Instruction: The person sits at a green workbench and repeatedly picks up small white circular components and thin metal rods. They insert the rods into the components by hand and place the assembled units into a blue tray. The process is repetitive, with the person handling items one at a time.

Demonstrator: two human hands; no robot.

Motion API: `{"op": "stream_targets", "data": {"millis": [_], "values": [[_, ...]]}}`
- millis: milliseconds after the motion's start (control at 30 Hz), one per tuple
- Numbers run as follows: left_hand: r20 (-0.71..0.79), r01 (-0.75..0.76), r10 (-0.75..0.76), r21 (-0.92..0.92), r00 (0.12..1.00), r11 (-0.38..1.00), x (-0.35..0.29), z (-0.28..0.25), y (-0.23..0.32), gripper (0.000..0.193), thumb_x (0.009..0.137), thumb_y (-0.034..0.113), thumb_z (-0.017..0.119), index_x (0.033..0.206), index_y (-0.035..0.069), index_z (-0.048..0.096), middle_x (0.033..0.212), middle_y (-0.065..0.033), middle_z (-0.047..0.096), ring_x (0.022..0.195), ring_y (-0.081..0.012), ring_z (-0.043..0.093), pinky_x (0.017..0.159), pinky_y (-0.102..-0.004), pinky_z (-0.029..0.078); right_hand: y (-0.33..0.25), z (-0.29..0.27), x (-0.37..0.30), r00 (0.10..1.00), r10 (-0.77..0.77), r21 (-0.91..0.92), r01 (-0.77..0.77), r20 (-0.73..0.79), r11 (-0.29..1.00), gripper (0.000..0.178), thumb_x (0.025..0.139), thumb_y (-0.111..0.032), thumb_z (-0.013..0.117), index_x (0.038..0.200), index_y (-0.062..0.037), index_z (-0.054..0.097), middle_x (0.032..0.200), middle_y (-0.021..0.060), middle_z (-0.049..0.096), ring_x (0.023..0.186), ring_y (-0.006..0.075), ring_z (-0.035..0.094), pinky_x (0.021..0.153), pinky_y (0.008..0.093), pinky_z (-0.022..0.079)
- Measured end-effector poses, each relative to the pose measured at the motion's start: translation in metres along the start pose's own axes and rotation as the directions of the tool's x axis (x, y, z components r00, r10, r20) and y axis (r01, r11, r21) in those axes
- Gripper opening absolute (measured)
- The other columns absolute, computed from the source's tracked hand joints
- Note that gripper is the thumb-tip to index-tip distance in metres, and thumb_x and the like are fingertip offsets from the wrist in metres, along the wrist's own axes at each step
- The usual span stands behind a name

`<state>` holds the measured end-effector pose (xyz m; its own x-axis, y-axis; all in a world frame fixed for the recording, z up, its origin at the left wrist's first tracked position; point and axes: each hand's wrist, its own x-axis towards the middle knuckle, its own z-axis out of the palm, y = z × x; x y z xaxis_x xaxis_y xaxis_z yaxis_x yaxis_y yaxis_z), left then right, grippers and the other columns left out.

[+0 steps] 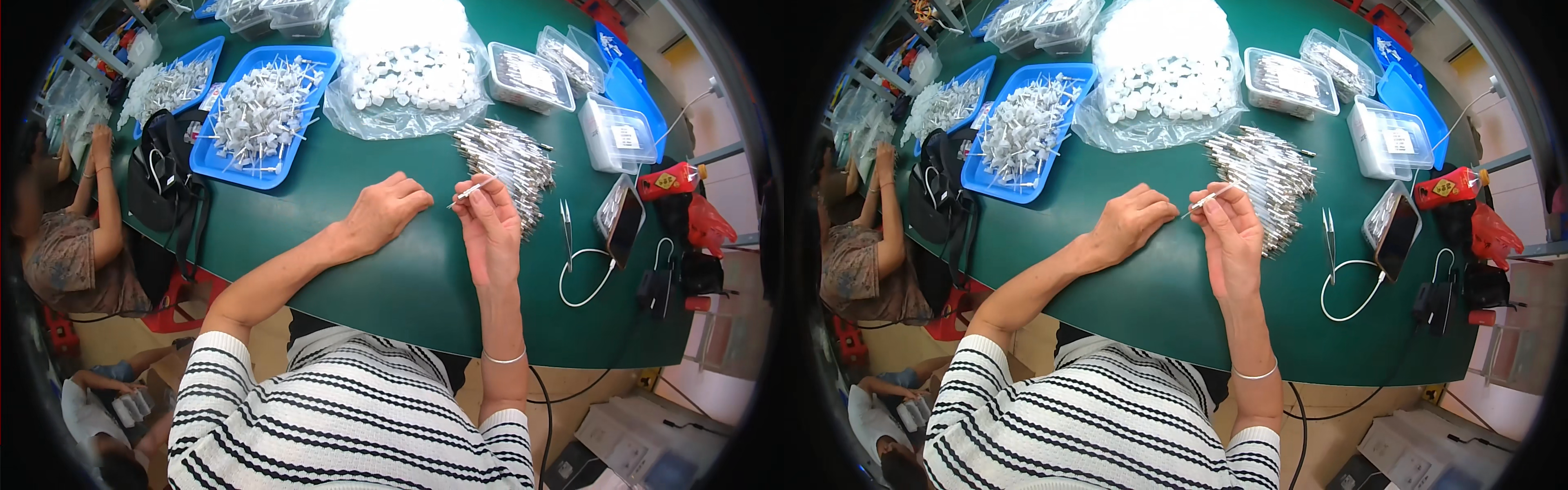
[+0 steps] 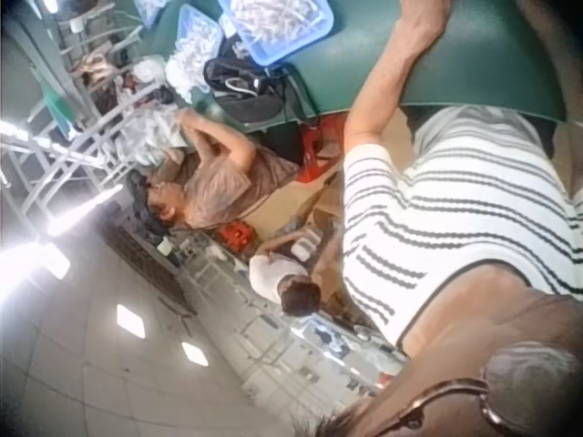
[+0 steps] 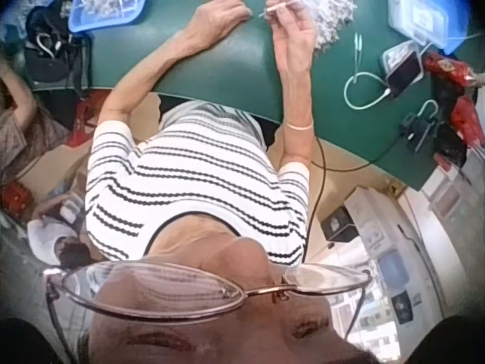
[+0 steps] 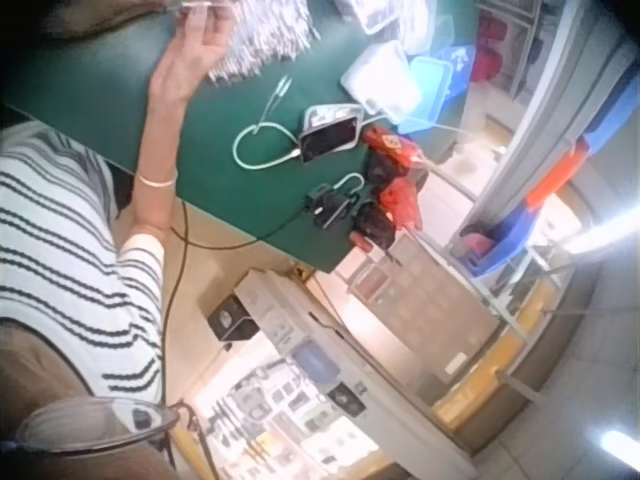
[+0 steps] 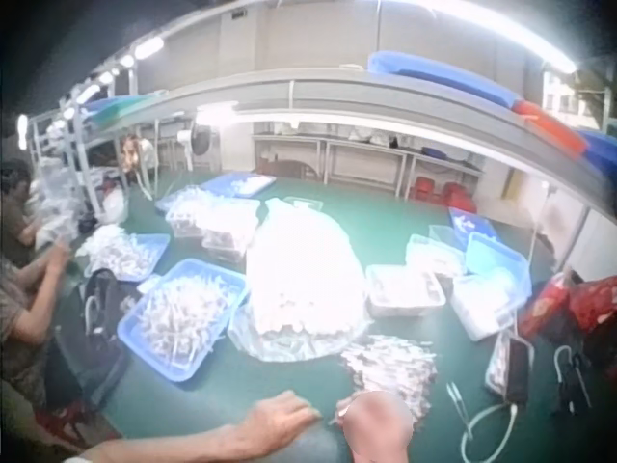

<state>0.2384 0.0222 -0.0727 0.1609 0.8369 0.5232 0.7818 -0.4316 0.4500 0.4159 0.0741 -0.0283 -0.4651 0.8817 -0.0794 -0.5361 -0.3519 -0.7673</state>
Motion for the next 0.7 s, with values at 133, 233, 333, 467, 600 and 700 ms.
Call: {"op": "stream_targets", "data": {"millis": [133,233,333,467,600,700], "values": [[0.004,-0.038,0.038,0.111,0.999,0.993,0.006,0.0,-0.003,0.02,0.076,0.006,0.069,0.096,0.004,0.065,0.088,-0.0059,0.06,0.08,-0.0226,0.058,0.064,-0.0337,0.051,0.002,-0.005,0.0,0.999,-0.039,-0.018,0.039,-0.008,0.999,0.013,0.09,-0.004,0.061,0.103,-0.0034,0.056,0.1,0.0107,0.065,0.087,0.0128,0.059,0.083,0.0273,0.047],[0.022,-0.043,0.041,0.111,0.999,0.993,0.006,-0.001,-0.003,0.021,0.076,0.006,0.069,0.097,0.004,0.065,0.089,-0.0065,0.059,0.08,-0.0232,0.057,0.064,-0.0332,0.051,0.004,-0.005,0.0,0.998,-0.054,-0.05,0.052,-0.034,0.997,0.013,0.09,-0.005,0.062,0.101,-0.0035,0.056,0.098,0.0103,0.065,0.086,0.0125,0.059,0.082,0.0272,0.048],[0.008,-0.038,0.038,0.063,0.999,0.997,0.003,-0.002,-0.007,0.021,0.078,0.007,0.069,0.098,0.004,0.065,0.089,-0.0073,0.061,0.079,-0.0224,0.058,0.064,-0.0317,0.051,0.005,-0.005,-0.001,0.996,-0.076,-0.069,0.073,-0.042,0.995,0.013,0.09,-0.005,0.062,0.101,-0.0033,0.056,0.097,0.01,0.065,0.085,0.0125,0.06,0.08,0.0269,0.049],[0.135,0.358,-0.343,-0.555,0.93,0.751,0.004,-0.006,0.001,0.016,0.085,0.009,0.067,0.099,0.002,0.065,0.093,-0.008,0.065,0.076,-0.0157,0.061,0.063,-0.0269,0.051,0.005,-0.003,-0.001,0.995,-0.09,-0.096,0.085,-0.049,0.992,0.015,0.091,-0.006,0.061,0.104,-0.0013,0.057,0.096,0.0098,0.065,0.084,0.0132,0.061,0.079,0.0266,0.05],[0.508,0.572,-0.455,-0.82,0.731,0.003,0.006,-0.02,0.009,0.014,0.091,0.013,0.062,0.099,0.002,0.064,0.095,-0.0095,0.067,0.076,-0.0101,0.062,0.064,-0.0219,0.051,0.009,-0.003,-0.004,0.995,-0.098,-0.12,0.095,-0.014,0.988,0.017,0.091,-0.007,0.061,0.105,0.001,0.058,0.095,0.01,0.064,0.083,0.0142,0.062,0.078,0.027,0.051],[0.57,0.552,-0.465,-0.812,0.677,-0.19,0.008,-0.024,0.012,0.014,0.091,0.014,0.063,0.099,0.003,0.064,0.094,-0.0101,0.067,0.077,-0.0105,0.063,0.065,-0.0206,0.051,0.009,-0.001,-0.005,0.993,-0.12,-0.162,0.118,-0.005,0.98,0.015,0.091,-0.007,0.061,0.103,0.0014,0.059,0.095,0.0103,0.064,0.081,0.0144,0.062,0.077,0.0271,0.051]]}}
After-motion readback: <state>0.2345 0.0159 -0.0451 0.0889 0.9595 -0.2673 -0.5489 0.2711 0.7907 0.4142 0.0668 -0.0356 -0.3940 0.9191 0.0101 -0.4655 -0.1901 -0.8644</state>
